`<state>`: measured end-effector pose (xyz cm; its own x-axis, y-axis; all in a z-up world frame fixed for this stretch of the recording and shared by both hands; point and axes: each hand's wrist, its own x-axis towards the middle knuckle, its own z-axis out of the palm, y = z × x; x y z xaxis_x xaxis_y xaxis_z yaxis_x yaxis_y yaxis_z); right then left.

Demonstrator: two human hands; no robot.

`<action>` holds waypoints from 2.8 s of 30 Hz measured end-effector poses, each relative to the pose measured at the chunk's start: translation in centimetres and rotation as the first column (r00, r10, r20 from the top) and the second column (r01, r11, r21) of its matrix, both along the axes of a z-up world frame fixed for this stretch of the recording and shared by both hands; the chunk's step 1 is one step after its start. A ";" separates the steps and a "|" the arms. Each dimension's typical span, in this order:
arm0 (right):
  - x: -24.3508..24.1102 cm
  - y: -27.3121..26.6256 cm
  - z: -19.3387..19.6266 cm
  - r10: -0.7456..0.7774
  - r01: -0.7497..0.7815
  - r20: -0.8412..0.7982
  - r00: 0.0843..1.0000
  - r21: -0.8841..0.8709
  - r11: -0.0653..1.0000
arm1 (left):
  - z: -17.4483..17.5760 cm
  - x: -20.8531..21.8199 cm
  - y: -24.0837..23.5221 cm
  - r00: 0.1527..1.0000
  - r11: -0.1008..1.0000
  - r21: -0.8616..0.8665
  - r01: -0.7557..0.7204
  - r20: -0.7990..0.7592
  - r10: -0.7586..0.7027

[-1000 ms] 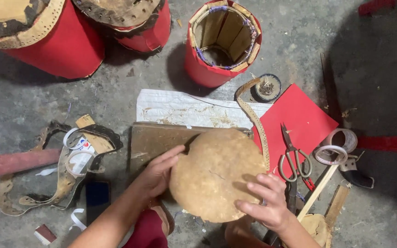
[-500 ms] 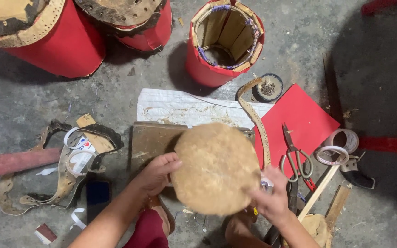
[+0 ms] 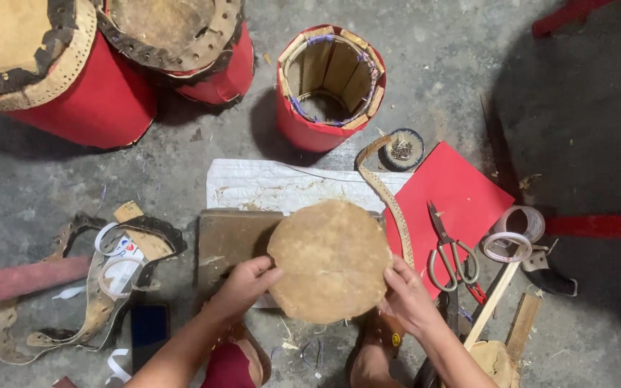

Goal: The person marks a circular drumhead with a white strip, then uses a hammer to drive nails along the edge to secure it. The person works on the floor surrounded by red drum shells and tools.

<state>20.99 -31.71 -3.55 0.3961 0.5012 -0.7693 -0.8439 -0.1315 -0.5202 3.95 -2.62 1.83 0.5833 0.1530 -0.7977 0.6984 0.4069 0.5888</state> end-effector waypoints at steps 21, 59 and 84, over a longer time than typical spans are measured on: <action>9.4 -8.4 7.0 -0.557 0.539 0.301 0.774 0.151 0.829 | -1.7 23.9 9.4 0.568 -0.424 0.881 0.210 -0.463 -0.680; -0.6 3.8 14.3 0.210 -0.108 0.671 0.712 -0.191 0.976 | 9.2 1.7 1.7 0.915 0.925 0.200 -0.324 0.314 0.253; 2.2 9.9 13.1 0.613 -0.121 0.675 -0.411 -0.707 0.697 | 10.1 7.8 0.3 0.539 -0.137 0.929 0.345 -0.315 -0.781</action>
